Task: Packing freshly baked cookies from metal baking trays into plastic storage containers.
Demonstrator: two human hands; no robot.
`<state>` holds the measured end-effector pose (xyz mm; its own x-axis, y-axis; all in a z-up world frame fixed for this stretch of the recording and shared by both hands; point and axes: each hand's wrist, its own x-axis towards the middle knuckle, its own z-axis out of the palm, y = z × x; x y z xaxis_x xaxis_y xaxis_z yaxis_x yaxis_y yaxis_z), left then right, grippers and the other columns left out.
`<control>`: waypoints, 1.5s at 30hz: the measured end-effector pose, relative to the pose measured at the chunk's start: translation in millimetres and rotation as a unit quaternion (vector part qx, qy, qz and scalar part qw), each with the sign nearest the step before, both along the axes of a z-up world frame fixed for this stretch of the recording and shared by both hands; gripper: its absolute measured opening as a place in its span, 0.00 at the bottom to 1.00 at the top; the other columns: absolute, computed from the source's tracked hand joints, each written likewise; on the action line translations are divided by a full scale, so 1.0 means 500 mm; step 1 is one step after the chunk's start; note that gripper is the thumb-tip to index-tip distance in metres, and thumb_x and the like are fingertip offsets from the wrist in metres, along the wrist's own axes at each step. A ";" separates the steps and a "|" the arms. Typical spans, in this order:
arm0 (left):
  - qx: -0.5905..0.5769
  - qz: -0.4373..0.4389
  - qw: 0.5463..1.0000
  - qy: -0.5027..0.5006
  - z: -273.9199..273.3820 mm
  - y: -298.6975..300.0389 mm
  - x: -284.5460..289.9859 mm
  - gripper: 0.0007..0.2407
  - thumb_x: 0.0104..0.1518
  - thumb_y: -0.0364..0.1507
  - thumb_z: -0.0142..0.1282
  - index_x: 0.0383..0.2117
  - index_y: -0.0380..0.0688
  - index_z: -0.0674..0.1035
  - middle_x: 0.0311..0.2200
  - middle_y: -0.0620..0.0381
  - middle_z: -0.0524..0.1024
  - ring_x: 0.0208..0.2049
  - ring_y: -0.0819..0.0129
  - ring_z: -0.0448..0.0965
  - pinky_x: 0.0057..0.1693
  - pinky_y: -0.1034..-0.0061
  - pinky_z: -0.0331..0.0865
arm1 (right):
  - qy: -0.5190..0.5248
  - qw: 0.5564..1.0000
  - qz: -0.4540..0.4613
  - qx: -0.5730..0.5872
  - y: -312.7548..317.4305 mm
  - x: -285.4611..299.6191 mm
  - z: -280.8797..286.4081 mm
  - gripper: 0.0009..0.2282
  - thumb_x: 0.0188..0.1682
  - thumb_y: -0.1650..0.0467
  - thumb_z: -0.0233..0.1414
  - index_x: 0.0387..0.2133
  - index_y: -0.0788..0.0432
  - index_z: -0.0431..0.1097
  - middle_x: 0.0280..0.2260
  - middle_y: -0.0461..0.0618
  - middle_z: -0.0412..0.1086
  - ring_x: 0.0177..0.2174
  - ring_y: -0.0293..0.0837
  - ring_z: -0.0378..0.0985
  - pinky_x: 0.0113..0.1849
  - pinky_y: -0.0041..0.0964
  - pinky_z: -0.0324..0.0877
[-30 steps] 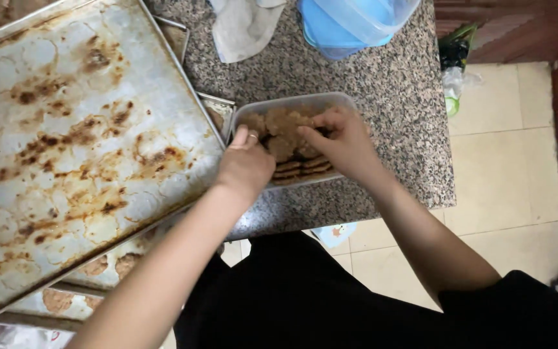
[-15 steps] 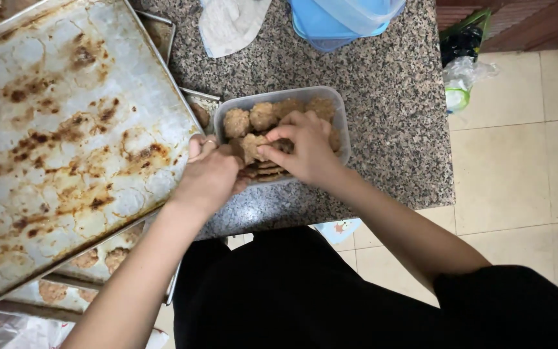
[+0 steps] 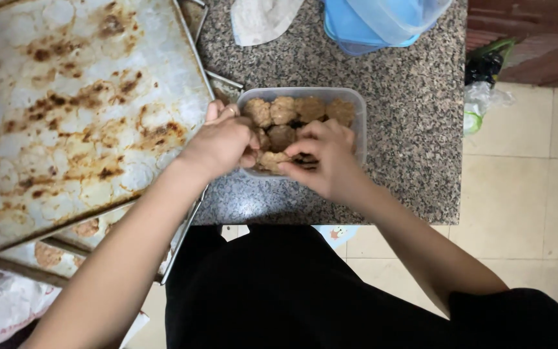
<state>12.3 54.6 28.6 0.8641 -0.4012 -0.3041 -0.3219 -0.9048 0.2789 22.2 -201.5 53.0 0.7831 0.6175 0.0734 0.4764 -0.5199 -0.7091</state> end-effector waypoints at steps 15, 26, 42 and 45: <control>0.014 0.023 0.999 0.025 -0.035 -0.002 0.053 0.10 0.45 0.52 0.68 0.31 0.77 0.88 0.38 0.59 0.80 0.53 0.55 0.68 0.67 0.53 0.43 | -0.036 0.987 0.027 -0.151 0.097 -0.039 -0.060 0.10 0.47 0.58 0.62 0.34 0.48 0.81 0.37 0.44 0.66 0.43 0.48 0.61 0.48 0.50 0.52; 0.027 0.030 0.999 -0.021 -0.008 -0.013 -0.011 0.05 0.50 0.42 0.67 0.29 0.65 0.89 0.42 0.54 0.79 0.56 0.52 0.67 0.68 0.51 0.42 | -0.075 0.970 0.047 -0.228 0.100 -0.043 -0.046 0.08 0.53 0.59 0.57 0.34 0.46 0.81 0.35 0.44 0.62 0.40 0.48 0.59 0.41 0.42 0.49; -0.136 0.297 0.945 -0.015 0.079 -0.003 -0.214 0.14 0.62 0.37 0.58 0.54 0.65 0.81 0.49 0.60 0.72 0.58 0.54 0.63 0.66 0.43 0.43 | 0.057 0.982 -0.068 -0.169 0.033 -0.009 0.021 0.07 0.45 0.58 0.66 0.34 0.40 0.83 0.38 0.50 0.73 0.44 0.54 0.71 0.48 0.52 0.54; -0.175 0.411 0.894 -0.042 0.039 0.029 -0.280 0.16 0.64 0.36 0.57 0.58 0.61 0.79 0.52 0.55 0.73 0.59 0.51 0.66 0.65 0.44 0.45 | 0.047 0.983 -0.121 -0.128 -0.031 0.030 0.013 0.08 0.46 0.57 0.66 0.37 0.39 0.83 0.37 0.49 0.75 0.42 0.55 0.75 0.46 0.50 0.61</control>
